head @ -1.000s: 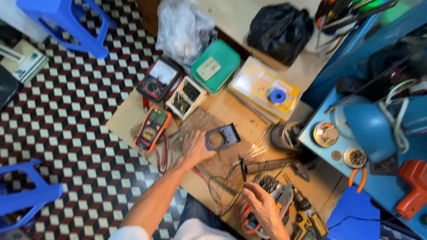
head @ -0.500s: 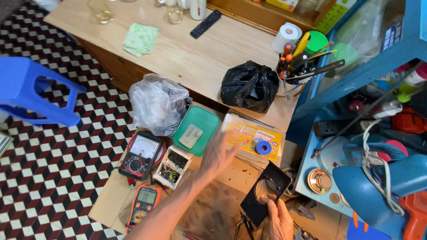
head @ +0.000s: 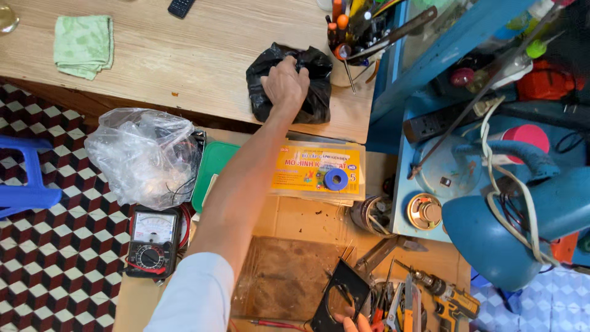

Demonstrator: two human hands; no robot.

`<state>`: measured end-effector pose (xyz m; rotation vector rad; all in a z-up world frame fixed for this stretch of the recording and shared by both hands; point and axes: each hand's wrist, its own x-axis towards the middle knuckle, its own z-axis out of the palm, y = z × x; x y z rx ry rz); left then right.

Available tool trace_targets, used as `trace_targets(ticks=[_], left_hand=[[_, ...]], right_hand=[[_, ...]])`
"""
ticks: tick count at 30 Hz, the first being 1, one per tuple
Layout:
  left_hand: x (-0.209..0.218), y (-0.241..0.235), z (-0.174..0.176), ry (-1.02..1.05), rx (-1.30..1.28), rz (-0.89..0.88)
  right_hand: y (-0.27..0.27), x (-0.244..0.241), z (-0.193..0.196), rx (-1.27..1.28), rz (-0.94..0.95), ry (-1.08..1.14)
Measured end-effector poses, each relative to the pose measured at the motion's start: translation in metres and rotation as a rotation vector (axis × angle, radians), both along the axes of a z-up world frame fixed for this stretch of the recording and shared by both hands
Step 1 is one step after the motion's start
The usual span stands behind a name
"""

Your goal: The person disassembles a small cylindrical electronic component, removes wires, and uses a utility knife to scrape the interior. They then strip and cut wires, and use a ruler to measure a white cylindrical object on a cluttered workbench.

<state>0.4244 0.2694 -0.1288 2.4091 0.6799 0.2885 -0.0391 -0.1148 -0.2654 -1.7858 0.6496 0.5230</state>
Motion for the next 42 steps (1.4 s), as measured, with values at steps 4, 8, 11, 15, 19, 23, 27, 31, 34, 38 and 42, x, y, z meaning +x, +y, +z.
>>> trace_targets(ticks=[4, 8, 11, 15, 19, 23, 27, 31, 34, 38, 42], left_hand=[[-0.049, 0.007, 0.022, -0.309, -0.199, 0.021], [-0.115, 0.002, 0.094, -0.531, -0.159, -0.046], [-0.192, -0.010, 0.147, -0.550, -0.270, -0.095], [-0.302, -0.045, 0.175, -0.501, -0.339, -0.037], [-0.376, -0.074, 0.142, -0.339, -0.487, 0.095], [-0.439, -0.097, 0.083, -0.369, -0.529, 0.037], [-0.486, -0.124, 0.043, -0.161, -0.704, 0.198], [-0.515, -0.133, 0.030, 0.057, -0.803, 0.128], [-0.540, -0.133, 0.031, -0.043, -1.094, 0.165], [-0.563, -0.127, 0.031, 0.006, -1.001, 0.275], [-0.583, -0.137, 0.035, -0.098, -1.005, 0.328]], right_hand=[[0.003, -0.005, 0.076, -0.101, 0.065, 0.093], [-0.005, -0.011, 0.165, -0.042, 0.145, 0.020], [-0.013, -0.006, 0.202, -0.091, 0.188, 0.017], [-0.023, -0.005, 0.220, -0.043, 0.212, 0.042], [-0.031, -0.004, 0.220, -0.210, 0.374, -0.014], [-0.032, -0.011, 0.212, -0.083, 0.466, -0.237], [-0.026, -0.016, 0.222, -0.164, 0.461, 0.021], [-0.009, -0.012, 0.245, -0.223, 0.700, -0.155], [0.006, -0.009, 0.261, -0.131, 0.743, -0.169], [0.042, 0.005, 0.259, -0.021, 0.829, -0.074], [0.082, 0.052, 0.229, -0.010, 1.000, -0.125]])
